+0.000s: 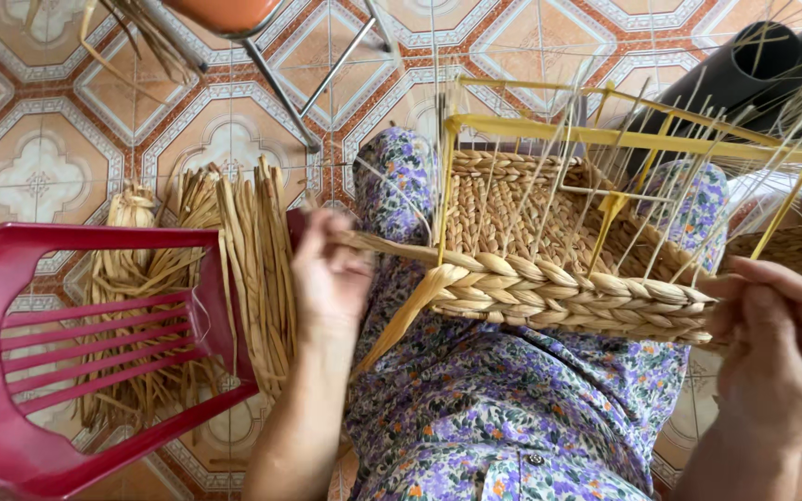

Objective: The person weaves a basket by hand, threading dried palm strips through a yellow metal frame held on their lap. They repeatedly pull the strips through the frame, tighten the weave, and adjust the basket's position while seated.

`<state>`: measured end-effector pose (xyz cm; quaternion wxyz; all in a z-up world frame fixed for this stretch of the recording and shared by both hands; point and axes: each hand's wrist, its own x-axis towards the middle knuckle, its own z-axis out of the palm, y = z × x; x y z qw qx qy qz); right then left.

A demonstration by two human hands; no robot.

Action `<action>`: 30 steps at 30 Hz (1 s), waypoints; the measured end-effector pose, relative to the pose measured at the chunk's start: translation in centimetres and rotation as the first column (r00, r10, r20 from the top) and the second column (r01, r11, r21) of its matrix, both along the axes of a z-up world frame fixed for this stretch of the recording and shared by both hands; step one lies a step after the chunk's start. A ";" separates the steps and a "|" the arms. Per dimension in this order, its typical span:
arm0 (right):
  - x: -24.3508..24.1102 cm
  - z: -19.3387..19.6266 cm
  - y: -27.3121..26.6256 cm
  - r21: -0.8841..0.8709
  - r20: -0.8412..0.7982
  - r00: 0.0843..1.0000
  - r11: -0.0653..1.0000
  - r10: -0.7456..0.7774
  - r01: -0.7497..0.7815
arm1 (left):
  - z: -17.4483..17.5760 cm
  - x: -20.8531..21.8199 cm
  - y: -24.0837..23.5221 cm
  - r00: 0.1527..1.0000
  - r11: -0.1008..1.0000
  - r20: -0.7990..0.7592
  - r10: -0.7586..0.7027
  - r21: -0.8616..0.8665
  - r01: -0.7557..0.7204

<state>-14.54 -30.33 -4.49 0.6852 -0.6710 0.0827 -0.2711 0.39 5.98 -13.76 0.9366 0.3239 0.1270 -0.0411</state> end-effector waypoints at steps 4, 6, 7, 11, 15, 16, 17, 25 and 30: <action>-0.7 -0.3 -0.9 0.003 -0.028 0.997 0.998 -0.069 0.069 | -1.4 1.0 4.1 0.990 0.990 0.052 0.131 -0.050 -0.129; -0.3 -0.3 0.3 -0.010 -0.021 1.000 1.000 -0.018 0.018 | -0.9 0.6 6.4 0.984 0.947 -0.014 0.175 0.277 -0.164; 0.1 -0.1 1.2 -0.044 -0.023 0.999 0.999 0.023 -0.024 | -0.5 0.1 7.3 0.999 0.931 0.046 0.008 0.363 -0.024; 2.7 2.0 6.3 -0.418 -0.204 0.970 0.884 0.131 -0.207 | 1.6 -2.6 7.7 0.884 0.491 -0.056 -0.464 0.814 0.310; 6.5 4.2 10.0 -0.561 -0.379 0.907 0.734 0.184 -0.383 | 2.9 -5.6 3.9 0.842 0.318 -0.165 -0.513 0.875 0.365; 7.2 4.6 10.6 -0.556 -0.449 0.875 0.710 0.182 -0.433 | 3.2 -6.1 2.8 0.822 0.342 -0.058 -0.566 0.891 0.299; 7.8 4.8 11.1 -0.592 -0.464 0.869 0.669 0.172 -0.449 | 3.6 -6.4 1.8 0.790 0.372 0.049 -0.611 0.899 0.232; 10.4 5.3 12.7 -0.627 -0.537 0.838 0.617 0.098 -0.475 | 8.9 -4.7 -1.5 0.743 0.248 0.168 -0.648 0.969 -0.004; 10.1 3.9 12.6 -0.754 -0.183 0.957 0.592 0.226 -0.284 | 9.1 -4.2 -2.6 0.733 0.262 0.220 -0.643 0.963 -0.059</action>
